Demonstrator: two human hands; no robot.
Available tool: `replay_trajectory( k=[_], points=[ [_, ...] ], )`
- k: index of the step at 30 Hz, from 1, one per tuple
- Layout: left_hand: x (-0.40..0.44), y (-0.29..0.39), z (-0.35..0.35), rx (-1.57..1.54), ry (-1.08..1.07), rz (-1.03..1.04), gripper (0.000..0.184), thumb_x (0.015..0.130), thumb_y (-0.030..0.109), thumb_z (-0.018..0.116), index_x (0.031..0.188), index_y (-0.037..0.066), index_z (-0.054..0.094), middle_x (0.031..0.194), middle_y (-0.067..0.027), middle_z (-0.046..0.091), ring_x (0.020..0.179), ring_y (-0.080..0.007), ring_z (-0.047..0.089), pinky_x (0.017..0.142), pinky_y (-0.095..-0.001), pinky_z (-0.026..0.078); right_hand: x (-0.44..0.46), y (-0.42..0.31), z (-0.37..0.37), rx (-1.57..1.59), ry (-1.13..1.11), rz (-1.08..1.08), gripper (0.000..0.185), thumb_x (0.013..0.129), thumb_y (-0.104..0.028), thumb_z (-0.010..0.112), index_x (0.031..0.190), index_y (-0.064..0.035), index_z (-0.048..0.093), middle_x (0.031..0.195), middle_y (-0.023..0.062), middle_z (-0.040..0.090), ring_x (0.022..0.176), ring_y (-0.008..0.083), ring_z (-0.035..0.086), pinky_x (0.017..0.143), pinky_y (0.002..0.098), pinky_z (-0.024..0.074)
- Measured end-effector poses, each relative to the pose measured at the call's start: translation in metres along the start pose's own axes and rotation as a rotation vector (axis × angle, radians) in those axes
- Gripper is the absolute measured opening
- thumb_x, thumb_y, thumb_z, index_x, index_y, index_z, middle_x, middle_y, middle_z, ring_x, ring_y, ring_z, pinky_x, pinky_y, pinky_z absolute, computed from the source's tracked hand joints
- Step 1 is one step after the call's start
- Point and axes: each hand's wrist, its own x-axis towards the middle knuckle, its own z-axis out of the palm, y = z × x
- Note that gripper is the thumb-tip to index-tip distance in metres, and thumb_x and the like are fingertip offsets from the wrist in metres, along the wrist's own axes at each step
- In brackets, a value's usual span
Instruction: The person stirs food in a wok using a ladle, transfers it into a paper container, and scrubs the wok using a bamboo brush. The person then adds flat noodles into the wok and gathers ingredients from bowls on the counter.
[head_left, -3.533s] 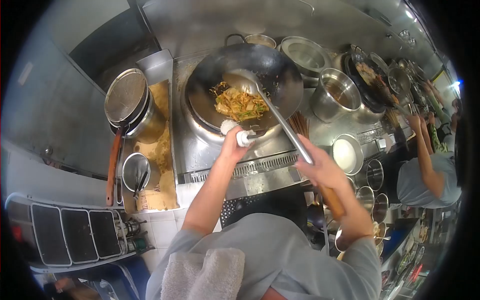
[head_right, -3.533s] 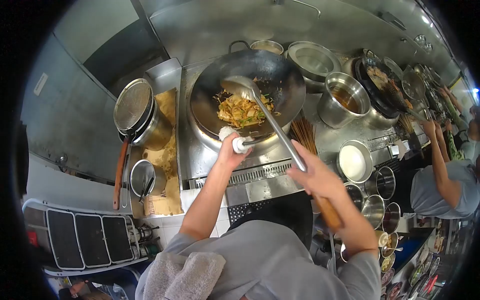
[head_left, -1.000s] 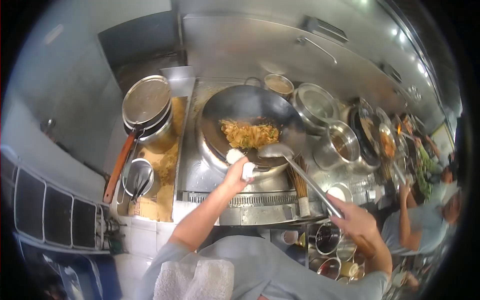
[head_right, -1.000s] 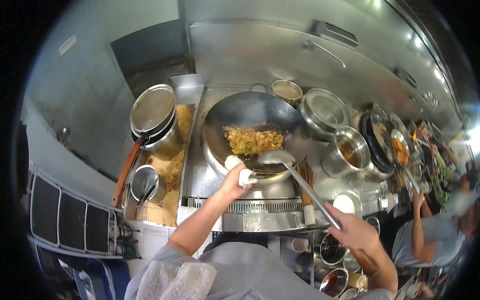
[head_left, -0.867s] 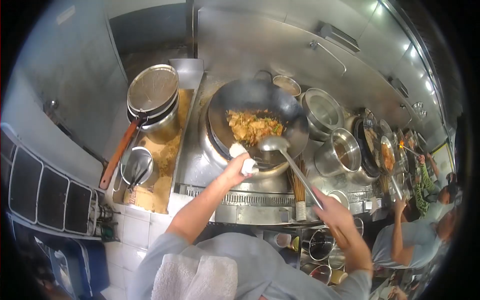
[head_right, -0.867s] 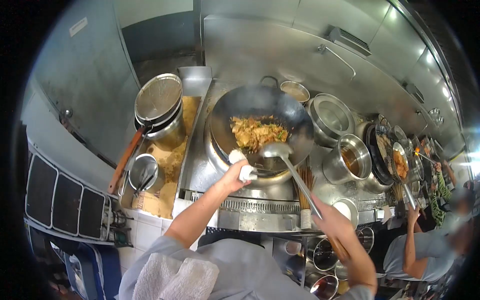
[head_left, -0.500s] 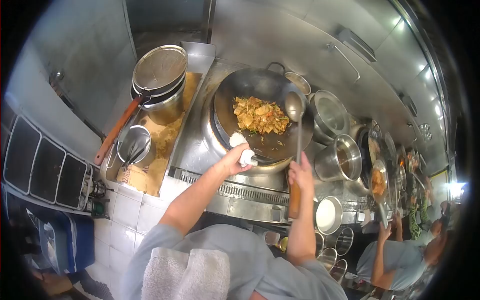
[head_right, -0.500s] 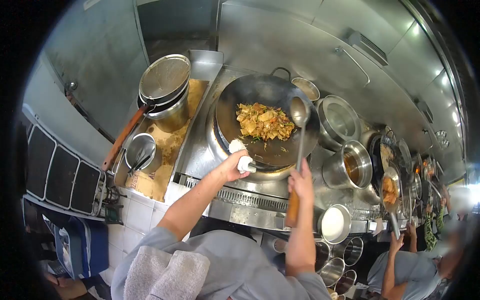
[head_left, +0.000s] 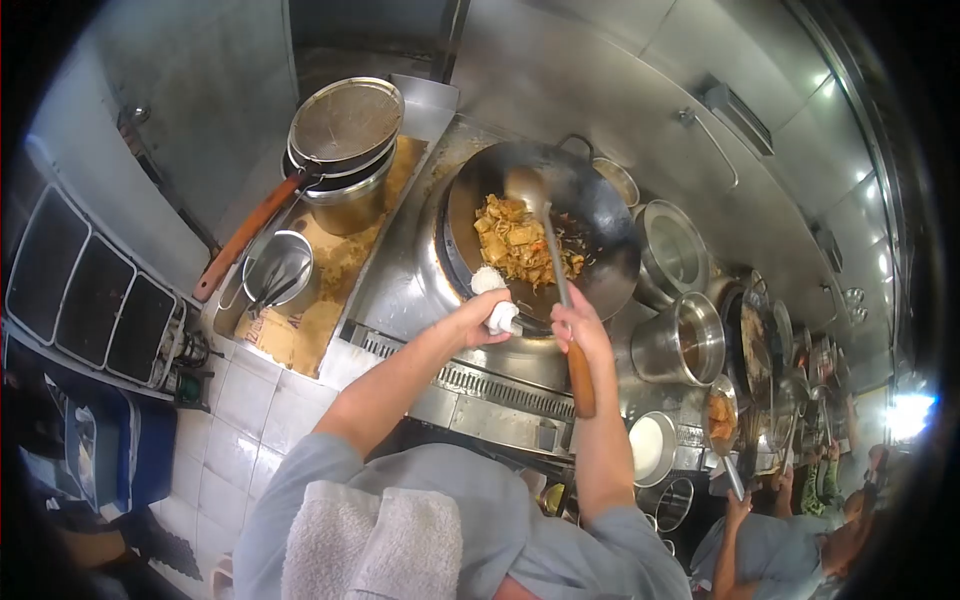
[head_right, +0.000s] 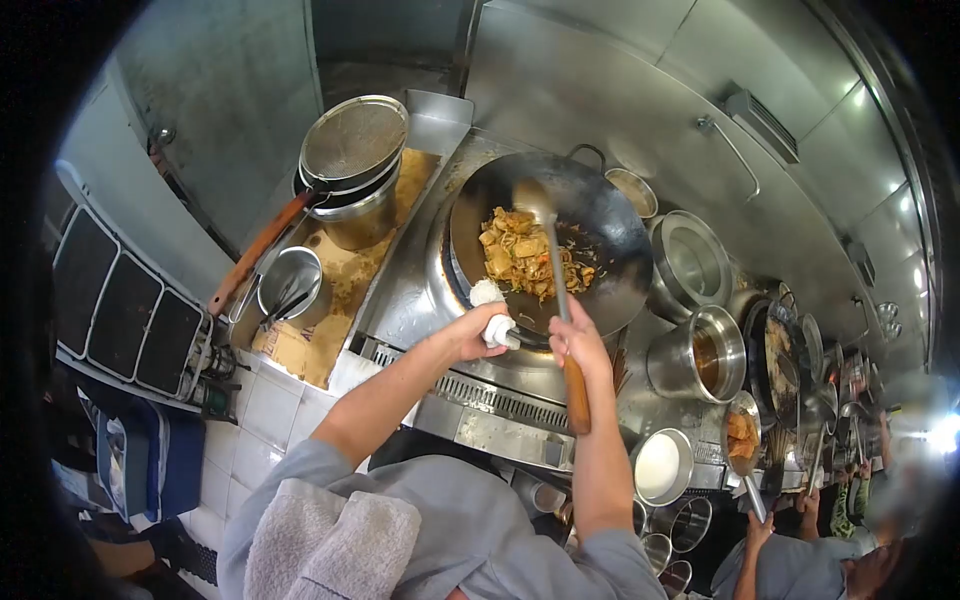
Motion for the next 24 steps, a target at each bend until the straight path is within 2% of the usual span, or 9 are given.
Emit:
replay_trajectory(
  k=[4,6,9,12,15,16,19,22,24],
  points=[
    [-0.003,0.005,0.002,0.0,0.033,-0.06,0.014,0.083,0.031,0.057,0.085,0.018,0.059,0.081,0.0011,0.06,0.081,-0.0177,0.06,0.066,-0.0326,0.049,-0.075,-0.03,0.016,-0.814,-0.028,0.122,0.072,0.085,-0.008,0.055,0.147,-0.0104,0.018,0.074,0.0105,0.057,0.049,0.0218,0.054,0.047,0.0345,0.0452],
    [-0.006,0.01,0.003,-0.019,-0.035,-0.061,0.013,0.082,0.026,0.057,0.087,0.014,0.058,0.083,-0.0022,0.062,0.083,-0.0214,0.061,0.07,-0.0364,0.05,-0.116,-0.012,-0.005,-1.225,-0.069,-0.357,0.073,0.083,-0.008,0.055,0.146,-0.0121,0.02,0.083,0.0255,0.062,0.064,0.0396,0.061,0.063,0.0428,0.0477],
    [0.024,0.006,-0.002,-0.078,-0.1,-0.036,0.013,0.08,0.017,0.057,0.091,0.01,0.057,0.086,-0.0063,0.063,0.084,-0.0234,0.061,0.076,-0.0406,0.05,-0.164,-0.019,0.015,-1.28,0.161,-0.256,0.074,0.082,-0.009,0.055,0.146,-0.0142,0.02,0.088,0.0315,0.059,0.078,0.0477,0.059,0.071,0.0466,0.0468],
    [0.03,-0.03,0.02,-0.203,0.032,0.089,0.013,0.083,0.013,0.055,0.095,0.01,0.055,0.085,-0.0078,0.063,0.085,-0.0235,0.06,0.079,-0.043,0.049,-0.167,-0.01,0.034,-1.062,0.276,-0.349,0.072,0.084,-0.006,0.054,0.147,-0.0099,0.018,0.079,0.0234,0.061,0.059,0.0367,0.058,0.058,0.0408,0.0477],
    [-0.069,-0.048,0.046,-0.215,0.012,0.098,0.014,0.089,0.02,0.049,0.101,0.013,0.052,0.094,-0.0082,0.062,0.081,-0.023,0.06,0.074,-0.0427,0.049,-0.221,-0.067,0.05,-0.466,0.073,0.227,0.07,0.088,-0.006,0.052,0.147,-0.0085,0.016,0.077,0.0122,0.056,0.052,0.0195,0.054,0.048,0.0323,0.0465],
    [-0.083,-0.045,0.042,-0.17,-0.033,0.078,0.015,0.09,0.023,0.047,0.101,0.013,0.051,0.095,-0.0084,0.062,0.08,-0.0229,0.06,0.072,-0.0428,0.049,-0.24,-0.062,0.035,-0.242,0.019,0.189,0.071,0.088,-0.005,0.052,0.148,-0.009,0.013,0.069,0.0022,0.049,0.045,0.0069,0.045,0.038,0.0243,0.0396],
    [-0.061,-0.022,0.031,-0.251,0.066,-0.002,0.015,0.091,0.025,0.045,0.096,0.013,0.052,0.088,-0.0077,0.063,0.08,-0.0233,0.06,0.062,-0.0373,0.049,-0.25,-0.064,0.023,-0.299,-0.018,0.256,0.07,0.088,-0.005,0.051,0.147,-0.006,0.014,0.059,0.0003,0.046,0.045,0.0094,0.046,0.039,0.0256,0.0419],
    [-0.004,-0.013,0.013,-0.149,-0.046,0.055,0.012,0.088,0.024,0.049,0.093,0.013,0.052,0.09,-0.0068,0.063,0.082,-0.023,0.06,0.065,-0.0364,0.048,-0.208,-0.046,0.028,-0.705,0.053,0.179,0.066,0.088,-0.013,0.051,0.146,-0.0055,0.02,0.062,0.0089,0.053,0.05,0.014,0.054,0.045,0.0303,0.0454],
    [0.001,-0.042,0.005,-0.203,-0.075,0.117,0.011,0.088,0.023,0.05,0.092,0.013,0.052,0.09,-0.0071,0.063,0.084,-0.0235,0.06,0.066,-0.0364,0.049,-0.168,-0.011,0.026,-0.814,0.201,0.038,0.065,0.086,-0.013,0.052,0.144,-0.0047,0.022,0.069,0.0172,0.06,0.057,0.0268,0.06,0.056,0.0374,0.0491]
  ],
)
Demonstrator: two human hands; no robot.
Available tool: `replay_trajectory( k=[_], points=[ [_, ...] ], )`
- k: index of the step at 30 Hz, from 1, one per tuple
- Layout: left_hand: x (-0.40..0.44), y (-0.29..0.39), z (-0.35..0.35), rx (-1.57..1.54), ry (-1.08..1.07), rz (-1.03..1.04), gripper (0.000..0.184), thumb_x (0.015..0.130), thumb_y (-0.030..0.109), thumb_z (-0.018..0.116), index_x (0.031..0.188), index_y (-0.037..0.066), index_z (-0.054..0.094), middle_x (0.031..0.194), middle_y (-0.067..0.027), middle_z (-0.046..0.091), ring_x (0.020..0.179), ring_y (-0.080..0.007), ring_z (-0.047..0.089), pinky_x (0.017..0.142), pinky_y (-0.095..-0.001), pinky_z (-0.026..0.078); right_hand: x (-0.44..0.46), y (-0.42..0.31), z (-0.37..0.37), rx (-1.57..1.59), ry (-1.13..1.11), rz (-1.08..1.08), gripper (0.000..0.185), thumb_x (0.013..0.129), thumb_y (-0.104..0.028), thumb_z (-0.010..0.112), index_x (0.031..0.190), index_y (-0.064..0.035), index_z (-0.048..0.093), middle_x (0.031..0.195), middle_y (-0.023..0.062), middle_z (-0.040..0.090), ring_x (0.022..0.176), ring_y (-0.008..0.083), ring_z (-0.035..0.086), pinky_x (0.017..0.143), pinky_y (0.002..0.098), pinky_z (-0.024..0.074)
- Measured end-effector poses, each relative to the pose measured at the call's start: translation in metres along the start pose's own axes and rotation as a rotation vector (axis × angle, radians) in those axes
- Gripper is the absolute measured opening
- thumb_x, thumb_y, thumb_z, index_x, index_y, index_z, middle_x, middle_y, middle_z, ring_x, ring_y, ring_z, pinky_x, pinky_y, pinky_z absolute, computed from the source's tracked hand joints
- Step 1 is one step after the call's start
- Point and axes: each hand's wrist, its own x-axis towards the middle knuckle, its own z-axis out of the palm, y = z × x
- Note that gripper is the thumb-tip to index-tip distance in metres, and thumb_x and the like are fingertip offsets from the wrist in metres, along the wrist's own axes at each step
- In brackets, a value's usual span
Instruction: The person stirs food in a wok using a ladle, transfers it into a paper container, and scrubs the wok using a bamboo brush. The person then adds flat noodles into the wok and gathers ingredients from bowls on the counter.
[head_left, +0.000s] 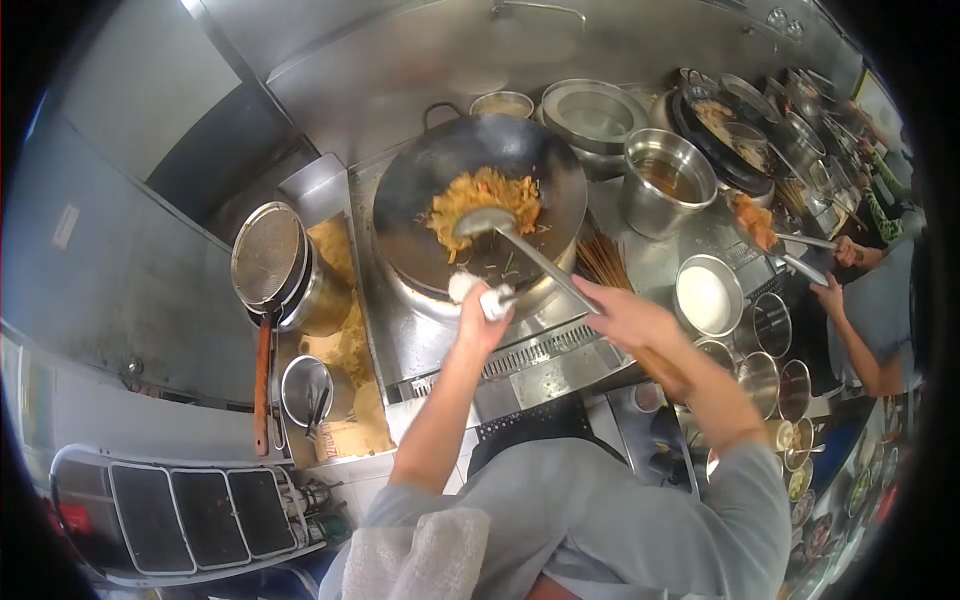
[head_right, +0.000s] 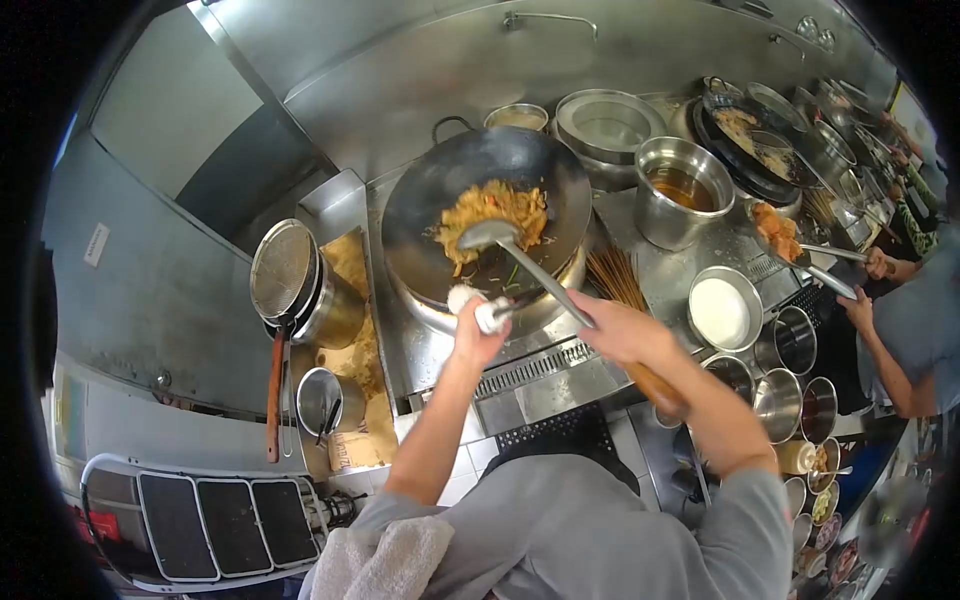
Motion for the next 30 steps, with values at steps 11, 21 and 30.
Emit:
replay_trajectory(
  k=[11,21,30],
  points=[
    [-0.054,0.019,0.034,0.062,0.13,-0.028,0.011,0.086,0.022,0.051,0.094,0.015,0.055,0.085,-0.0029,0.063,0.079,-0.02,0.061,0.065,-0.0366,0.047,-0.062,-0.041,-0.015,0.189,-0.048,0.162,0.068,0.086,-0.015,0.056,0.146,-0.0113,0.025,0.058,0.003,0.05,0.046,0.01,0.049,0.043,0.0253,0.0414],
    [-0.06,-0.032,-0.032,-0.02,0.039,-0.009,0.013,0.08,0.012,0.051,0.092,0.011,0.048,0.093,-0.0136,0.06,0.08,-0.0254,0.062,0.058,-0.0374,0.052,-0.027,-0.03,0.04,0.204,0.205,0.077,0.067,0.087,-0.011,0.055,0.146,-0.0083,0.022,0.06,0.0063,0.053,0.045,0.0135,0.049,0.044,0.03,0.043],
    [-0.089,0.027,-0.011,-0.023,-0.152,-0.09,0.011,0.08,0.013,0.048,0.086,0.005,0.053,0.085,-0.0199,0.063,0.077,-0.0268,0.064,0.05,-0.034,0.048,-0.107,-0.054,0.115,0.749,0.404,0.15,0.063,0.09,-0.004,0.051,0.145,-0.0027,0.022,0.064,0.0012,0.046,0.044,0.0084,0.043,0.037,0.0241,0.0391]
  ],
)
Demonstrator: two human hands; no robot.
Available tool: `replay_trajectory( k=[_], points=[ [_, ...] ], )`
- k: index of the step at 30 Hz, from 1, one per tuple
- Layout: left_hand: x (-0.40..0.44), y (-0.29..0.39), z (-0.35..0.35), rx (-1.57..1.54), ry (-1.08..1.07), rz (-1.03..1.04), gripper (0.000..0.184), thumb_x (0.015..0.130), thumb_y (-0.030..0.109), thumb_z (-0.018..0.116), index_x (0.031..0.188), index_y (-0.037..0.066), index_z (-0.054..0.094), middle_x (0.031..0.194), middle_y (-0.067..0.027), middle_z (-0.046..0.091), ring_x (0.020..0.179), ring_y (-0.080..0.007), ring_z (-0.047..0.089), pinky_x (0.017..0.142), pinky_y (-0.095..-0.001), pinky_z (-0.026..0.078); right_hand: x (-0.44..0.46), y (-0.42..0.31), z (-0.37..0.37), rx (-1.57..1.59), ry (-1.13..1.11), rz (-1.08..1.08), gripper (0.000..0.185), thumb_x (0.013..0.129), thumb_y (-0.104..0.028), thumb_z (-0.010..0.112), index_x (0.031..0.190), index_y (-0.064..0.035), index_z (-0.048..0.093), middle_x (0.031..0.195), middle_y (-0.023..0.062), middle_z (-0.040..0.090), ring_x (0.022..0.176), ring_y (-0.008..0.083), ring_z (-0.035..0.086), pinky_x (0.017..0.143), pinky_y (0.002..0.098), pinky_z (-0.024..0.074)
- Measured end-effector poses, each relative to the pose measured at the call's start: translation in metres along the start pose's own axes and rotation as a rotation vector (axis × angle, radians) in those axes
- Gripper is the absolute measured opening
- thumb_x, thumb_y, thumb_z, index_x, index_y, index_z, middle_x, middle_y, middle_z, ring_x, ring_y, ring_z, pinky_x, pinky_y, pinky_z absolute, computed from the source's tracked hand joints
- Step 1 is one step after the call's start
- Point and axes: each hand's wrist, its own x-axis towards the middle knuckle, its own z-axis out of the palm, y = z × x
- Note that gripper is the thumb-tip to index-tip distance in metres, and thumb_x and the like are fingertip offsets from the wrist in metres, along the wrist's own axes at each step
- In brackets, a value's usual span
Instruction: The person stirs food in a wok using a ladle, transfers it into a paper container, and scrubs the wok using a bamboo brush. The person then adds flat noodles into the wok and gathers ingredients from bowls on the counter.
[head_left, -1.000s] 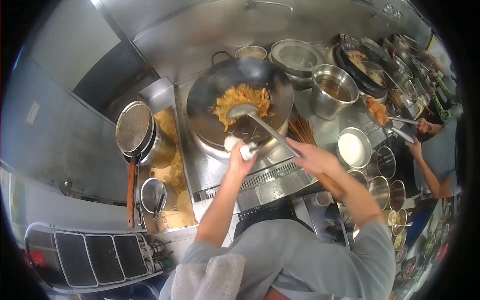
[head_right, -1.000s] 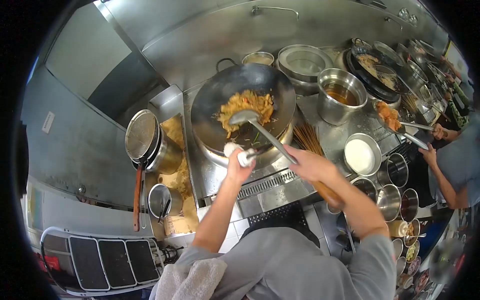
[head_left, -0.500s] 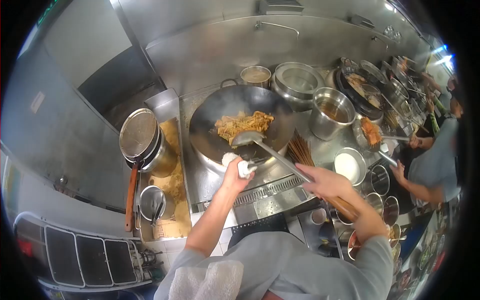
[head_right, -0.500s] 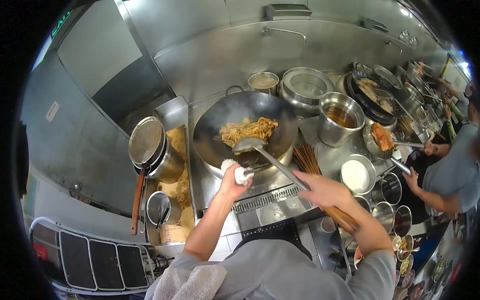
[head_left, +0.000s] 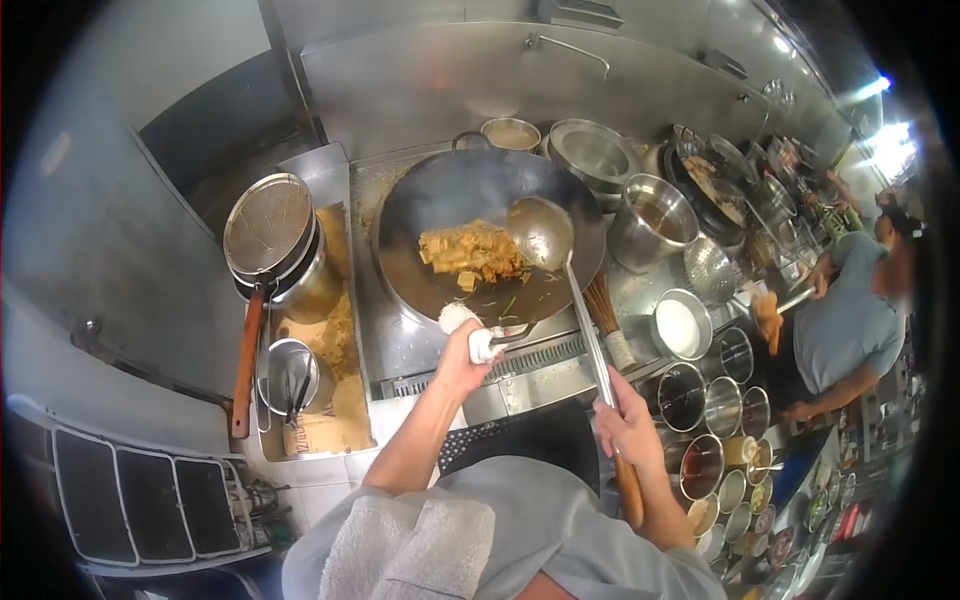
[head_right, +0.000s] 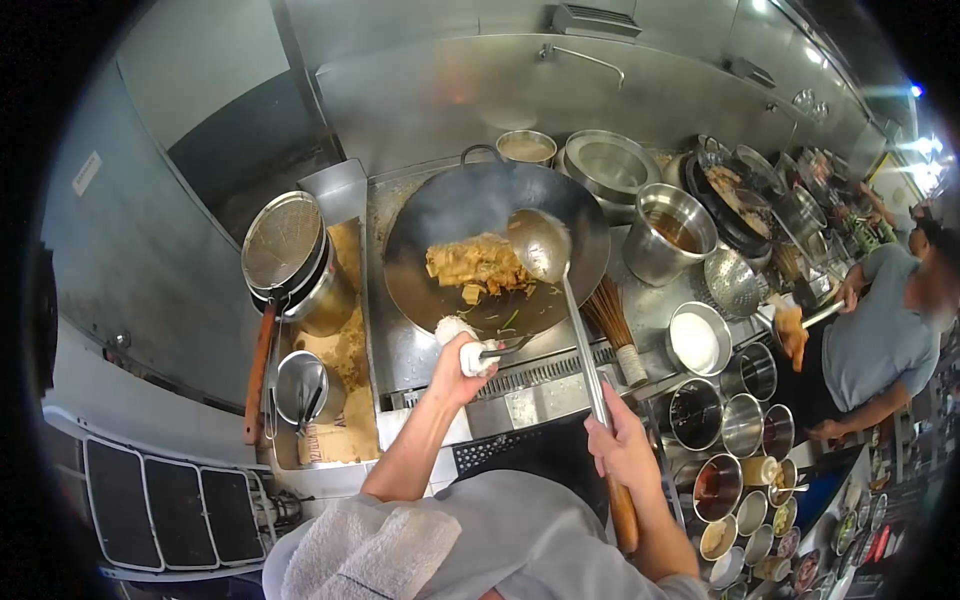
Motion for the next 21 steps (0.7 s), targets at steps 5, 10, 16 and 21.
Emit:
replay_trajectory(
  k=[5,10,16,21],
  points=[
    [-0.03,0.008,0.015,0.052,0.047,0.042,0.011,0.079,0.013,0.049,0.082,0.003,0.053,0.084,-0.0193,0.063,0.073,-0.0267,0.063,0.049,-0.0348,0.048,0.007,-0.018,0.012,0.071,0.11,-0.064,0.061,0.09,-0.006,0.051,0.144,-0.0036,0.024,0.061,-0.0005,0.042,0.044,0.0068,0.04,0.035,0.0224,0.0372],
    [-0.016,-0.03,-0.027,0.585,0.127,0.446,0.024,0.074,0.002,0.052,0.097,0.002,0.053,0.085,-0.0124,0.06,0.072,-0.0238,0.063,0.059,-0.0368,0.053,0.044,-0.015,0.026,0.105,0.113,-0.032,0.061,0.09,-0.007,0.05,0.144,-0.0048,0.022,0.066,0.0005,0.043,0.047,0.0065,0.041,0.035,0.0216,0.0362],
    [-0.017,0.004,-0.027,0.614,0.115,0.296,0.014,0.077,0.006,0.05,0.091,0.003,0.054,0.076,-0.0112,0.06,0.067,-0.0237,0.062,0.054,-0.0376,0.05,0.06,-0.02,0.061,1.074,-0.338,0.279,0.013,0.093,-0.012,0.049,0.084,-0.0084,0.039,0.067,-0.0015,0.04,0.048,0.0049,0.036,0.037,0.0199,0.0287],
    [-0.027,-0.011,-0.023,0.327,0.215,0.004,0.016,0.076,0.005,0.051,0.091,0.002,0.055,0.076,-0.0067,0.057,0.071,-0.0184,0.059,0.058,-0.0319,0.048,0.07,-0.023,0.061,1.295,-0.333,0.411,0.013,0.095,-0.011,0.045,0.088,-0.0013,0.043,0.073,0.0009,0.042,0.049,0.0046,0.038,0.039,0.0181,0.0328]
  ],
)
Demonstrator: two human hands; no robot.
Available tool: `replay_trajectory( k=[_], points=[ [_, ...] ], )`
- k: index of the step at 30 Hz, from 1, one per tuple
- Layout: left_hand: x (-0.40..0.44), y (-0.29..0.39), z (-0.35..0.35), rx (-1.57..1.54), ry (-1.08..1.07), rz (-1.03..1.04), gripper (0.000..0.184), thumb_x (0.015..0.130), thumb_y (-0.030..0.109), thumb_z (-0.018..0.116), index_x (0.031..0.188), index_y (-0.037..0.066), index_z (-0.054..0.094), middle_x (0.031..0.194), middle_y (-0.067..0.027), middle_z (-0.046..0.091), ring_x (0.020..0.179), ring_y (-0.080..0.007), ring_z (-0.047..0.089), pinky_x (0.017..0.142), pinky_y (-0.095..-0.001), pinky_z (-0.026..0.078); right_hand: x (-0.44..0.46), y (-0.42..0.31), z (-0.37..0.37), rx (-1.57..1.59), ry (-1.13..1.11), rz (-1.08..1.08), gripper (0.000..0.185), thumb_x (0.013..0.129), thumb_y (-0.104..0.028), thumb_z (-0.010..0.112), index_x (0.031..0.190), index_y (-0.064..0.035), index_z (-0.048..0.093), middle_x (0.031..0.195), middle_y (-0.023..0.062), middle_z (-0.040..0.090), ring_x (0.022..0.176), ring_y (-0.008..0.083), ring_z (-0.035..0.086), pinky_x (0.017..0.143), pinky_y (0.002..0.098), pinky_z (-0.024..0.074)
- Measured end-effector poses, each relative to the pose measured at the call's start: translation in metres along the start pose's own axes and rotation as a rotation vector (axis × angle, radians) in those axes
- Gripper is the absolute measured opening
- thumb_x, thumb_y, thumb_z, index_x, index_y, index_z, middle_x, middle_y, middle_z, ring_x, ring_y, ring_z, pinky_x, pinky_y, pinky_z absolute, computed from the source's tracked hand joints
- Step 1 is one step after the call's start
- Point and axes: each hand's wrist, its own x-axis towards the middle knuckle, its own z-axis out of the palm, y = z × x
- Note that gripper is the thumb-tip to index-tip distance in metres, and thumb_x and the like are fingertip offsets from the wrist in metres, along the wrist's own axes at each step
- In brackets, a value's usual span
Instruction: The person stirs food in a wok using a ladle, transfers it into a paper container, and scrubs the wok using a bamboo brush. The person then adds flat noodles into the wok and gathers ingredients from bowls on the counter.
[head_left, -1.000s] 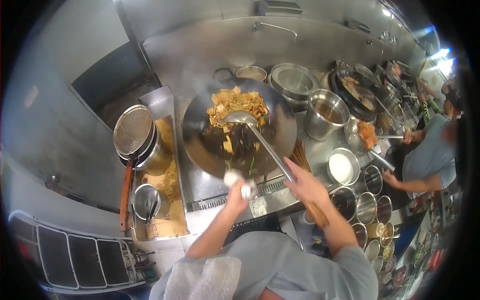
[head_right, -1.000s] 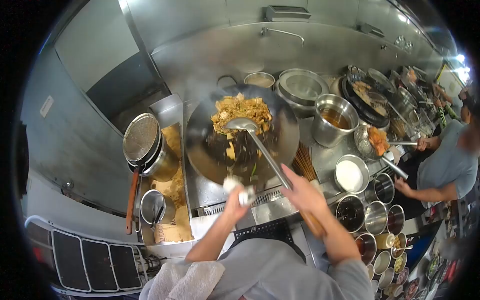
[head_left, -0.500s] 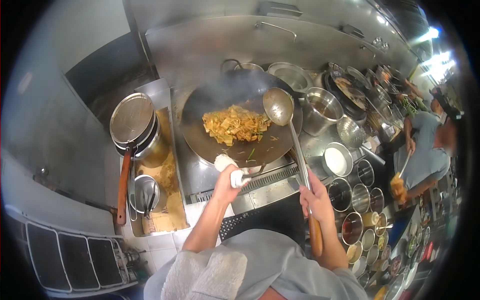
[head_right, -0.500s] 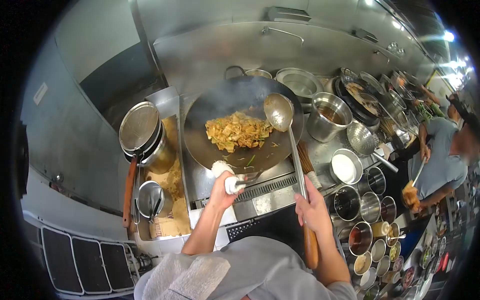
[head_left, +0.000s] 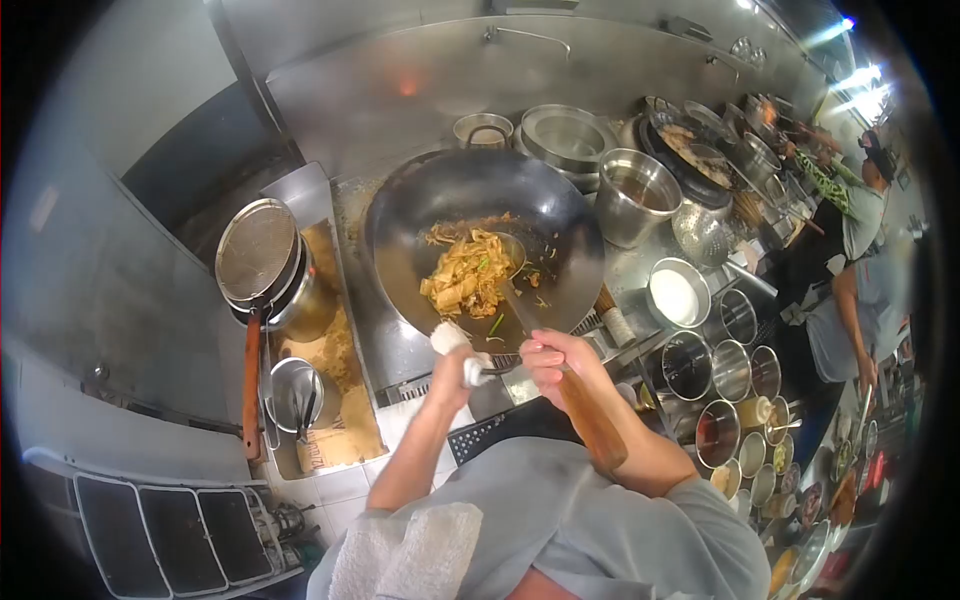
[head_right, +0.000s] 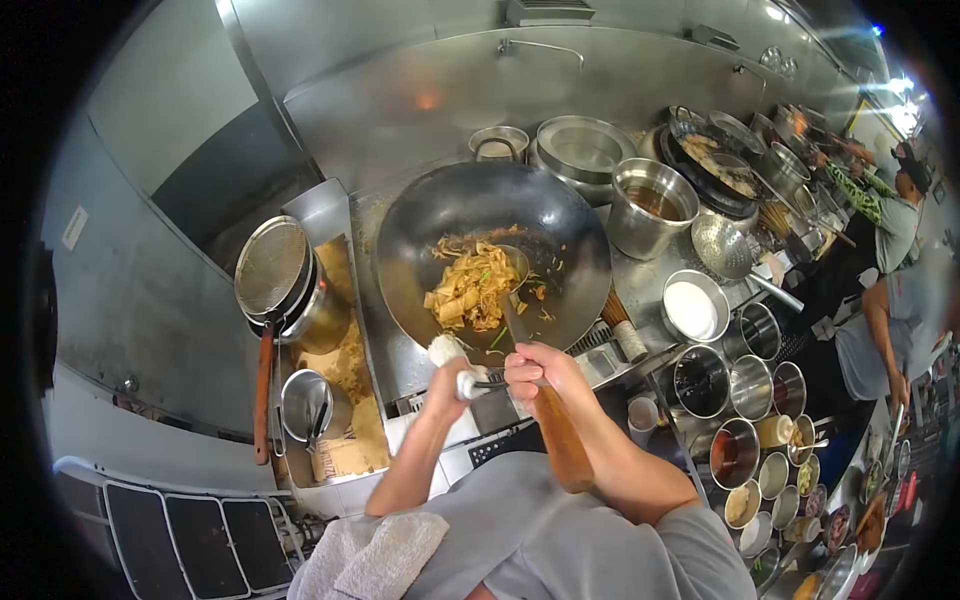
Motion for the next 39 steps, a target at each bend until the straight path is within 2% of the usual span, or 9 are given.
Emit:
replay_trajectory(
  k=[7,18,23,29,32,33,34,36,39],
  points=[
    [0.018,-0.044,-0.004,-0.117,-0.024,0.098,0.013,0.074,0.008,0.05,0.083,0.001,0.055,0.081,-0.0135,0.06,0.073,-0.0243,0.06,0.065,-0.0372,0.051,-0.025,-0.036,-0.076,0.559,-0.268,0.225,0.042,0.099,-0.013,0.036,0.135,0.0075,0.027,0.082,0.0044,0.034,0.05,0.0076,0.039,0.036,0.0221,0.0357],
    [0.005,-0.05,0.028,-0.165,0.04,0.087,0.003,0.079,0.005,0.05,0.079,0.005,0.053,0.072,-0.0052,0.055,0.065,-0.0162,0.055,0.059,-0.0314,0.046,-0.052,-0.075,-0.064,-0.557,-0.084,-0.026,0.059,0.091,-0.006,0.05,0.144,-0.0119,0.025,0.07,-0.0002,0.039,0.042,0.0032,0.032,0.03,0.019,0.0259],
    [0.009,-0.044,0.015,-0.179,-0.099,-0.067,0.02,0.076,0.008,0.049,0.093,0.001,0.056,0.09,-0.0143,0.062,0.079,-0.0267,0.062,0.069,-0.0384,0.053,-0.045,-0.078,-0.064,-0.545,-0.058,-0.051,0.057,0.092,-0.007,0.049,0.143,-0.0129,0.025,0.072,0.0,0.04,0.044,0.0028,0.034,0.031,0.0189,0.0285],
    [0.034,-0.046,-0.024,-0.058,-0.136,-0.099,0.014,0.074,0.004,0.051,0.088,0.003,0.055,0.088,-0.0112,0.062,0.076,-0.0243,0.062,0.066,-0.0374,0.052,-0.044,-0.03,-0.095,-0.179,-0.102,-0.069,0.043,0.095,-0.006,0.043,0.136,-0.0113,0.034,0.073,-0.001,0.038,0.043,0.0001,0.032,0.03,0.0168,0.0292],
    [0.018,-0.021,-0.038,0.056,-0.151,-0.018,0.01,0.079,0.016,0.057,0.084,0.007,0.056,0.081,-0.0063,0.061,0.075,-0.0224,0.061,0.077,-0.0368,0.049,-0.045,0.013,-0.107,-0.115,-0.024,-0.098,0.057,0.094,-0.007,0.047,0.142,-0.0124,0.017,0.072,-0.0015,0.038,0.042,0.0007,0.034,0.03,0.0175,0.0296],
    [0.02,-0.01,-0.059,0.105,-0.243,0.008,0.011,0.079,0.015,0.057,0.085,0.006,0.056,0.081,-0.0082,0.061,0.078,-0.0233,0.061,0.079,-0.0383,0.05,-0.051,0.037,-0.097,-0.178,0.035,-0.235,0.041,0.092,-0.01,0.053,0.127,-0.0078,0.032,0.065,-0.0039,0.038,0.042,0.0004,0.034,0.03,0.017,0.0286],
    [0.004,0.005,-0.055,0.09,-0.229,-0.029,0.013,0.077,0.016,0.056,0.083,0.005,0.056,0.08,-0.0104,0.061,0.081,-0.0242,0.062,0.082,-0.04,0.05,-0.062,0.054,-0.09,-0.124,-0.056,-0.245,0.068,0.092,-0.01,0.055,0.142,-0.0077,0.009,0.071,-0.0013,0.039,0.043,0.0004,0.035,0.031,0.0173,0.0294],
    [-0.032,0.021,-0.061,0.122,-0.194,-0.034,0.017,0.074,0.018,0.055,0.082,0.003,0.054,0.082,-0.0145,0.062,0.08,-0.0257,0.063,0.078,-0.0394,0.052,-0.079,0.093,-0.098,-0.148,-0.169,-0.328,0.077,0.092,-0.013,0.057,0.145,-0.0071,0.002,0.071,-0.0016,0.038,0.043,-0.0007,0.033,0.032,0.0167,0.0286],
    [-0.014,0.02,-0.133,0.33,-0.226,-0.261,0.032,0.072,0.021,0.057,0.096,-0.001,0.054,0.094,-0.0139,0.059,0.082,-0.0259,0.06,0.074,-0.0344,0.052,-0.122,0.156,-0.092,-0.127,-0.082,-0.509,0.053,0.096,-0.019,0.051,0.141,-0.0095,0.025,0.07,-0.0034,0.037,0.044,-0.0018,0.031,0.032,0.015,0.0279]
  ],
)
